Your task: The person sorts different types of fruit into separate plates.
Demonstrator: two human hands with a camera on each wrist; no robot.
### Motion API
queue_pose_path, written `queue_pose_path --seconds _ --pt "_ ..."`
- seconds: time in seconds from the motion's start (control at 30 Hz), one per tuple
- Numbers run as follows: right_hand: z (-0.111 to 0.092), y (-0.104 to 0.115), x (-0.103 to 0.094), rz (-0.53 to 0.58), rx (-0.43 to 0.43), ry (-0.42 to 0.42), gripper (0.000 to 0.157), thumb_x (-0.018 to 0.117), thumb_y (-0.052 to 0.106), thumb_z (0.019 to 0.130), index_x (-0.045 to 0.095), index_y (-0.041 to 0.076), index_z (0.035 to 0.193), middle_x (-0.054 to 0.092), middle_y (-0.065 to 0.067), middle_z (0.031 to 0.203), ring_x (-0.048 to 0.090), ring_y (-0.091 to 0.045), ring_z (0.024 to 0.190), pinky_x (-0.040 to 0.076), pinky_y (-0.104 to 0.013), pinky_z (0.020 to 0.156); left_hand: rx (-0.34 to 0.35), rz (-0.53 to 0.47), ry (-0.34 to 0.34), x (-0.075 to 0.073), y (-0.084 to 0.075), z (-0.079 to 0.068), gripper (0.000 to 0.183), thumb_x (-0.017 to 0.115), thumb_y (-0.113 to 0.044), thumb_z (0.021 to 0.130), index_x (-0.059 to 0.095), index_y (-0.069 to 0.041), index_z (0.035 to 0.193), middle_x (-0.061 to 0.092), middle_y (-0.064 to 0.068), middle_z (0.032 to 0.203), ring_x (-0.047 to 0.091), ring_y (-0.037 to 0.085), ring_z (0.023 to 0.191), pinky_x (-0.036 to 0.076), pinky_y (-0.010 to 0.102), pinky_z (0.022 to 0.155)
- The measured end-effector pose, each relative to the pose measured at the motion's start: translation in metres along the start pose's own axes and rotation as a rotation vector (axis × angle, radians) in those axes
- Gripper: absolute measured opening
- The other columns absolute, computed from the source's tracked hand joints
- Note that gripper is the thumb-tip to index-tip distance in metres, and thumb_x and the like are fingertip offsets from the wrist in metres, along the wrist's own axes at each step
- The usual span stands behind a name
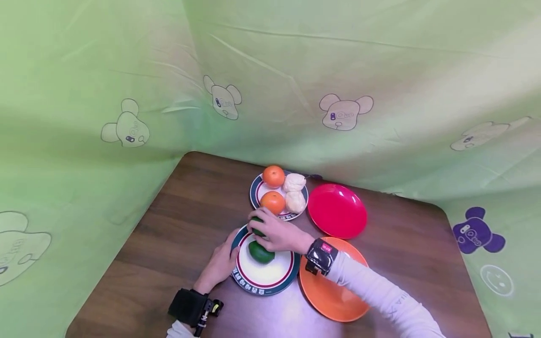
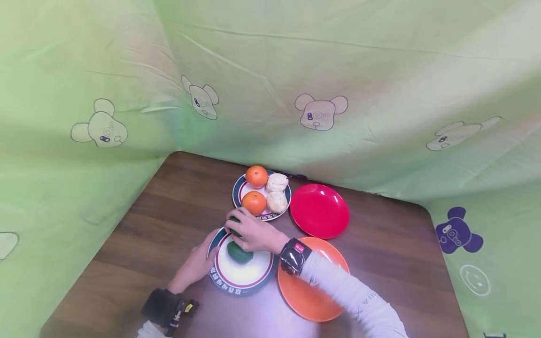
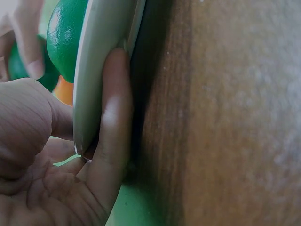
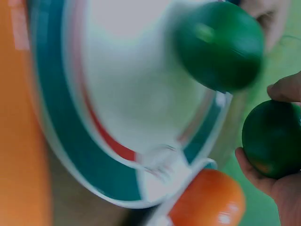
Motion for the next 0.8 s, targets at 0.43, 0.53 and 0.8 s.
queue_pose_path --seconds 0.43,0.53,0.8 --pt "-0.017 -0.014 0.046 0.106 0.122 0.097 0.020 0.053 0.023 0.107 0.064 0.013 0.120 0.052 -0.009 0.132 0.045 -0.021 0.124 0.042 -0.034 0.107 0.002 0.023 0.001 -0.001 -0.003 0.000 0.052 0.053 -0.002 0.104 0.036 0.002 0.153 0.056 0.034 0.137 0.060 0.047 0.121 0.049 0.059 0.098" --pt "-0.020 -0.013 0.048 0.102 0.136 0.091 0.022 0.051 0.026 0.107 0.064 0.013 0.121 0.052 -0.009 0.134 0.045 -0.021 0.126 0.042 -0.034 0.109 0.013 0.028 0.001 -0.002 -0.005 0.000 0.052 0.053 -0.001 0.103 0.035 0.002 0.152 0.056 0.034 0.135 0.061 0.047 0.119 0.050 0.059 0.097" --pt "-0.054 -0.023 0.006 0.124 0.336 -0.096 0.021 0.056 0.031 0.105 0.063 0.017 0.120 0.053 -0.005 0.138 0.043 -0.019 0.130 0.042 -0.039 0.110 -0.036 0.018 0.029 -0.001 -0.001 0.001 0.052 0.052 -0.004 0.105 0.035 0.001 0.154 0.052 0.035 0.142 0.054 0.049 0.129 0.045 0.060 0.105"
Point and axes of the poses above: each hand's wrist, its own z-axis towards the middle knuckle, its own x-axis out of the palm, y = z × x, the point moved 9 cm from there along z, towards the middle knuckle
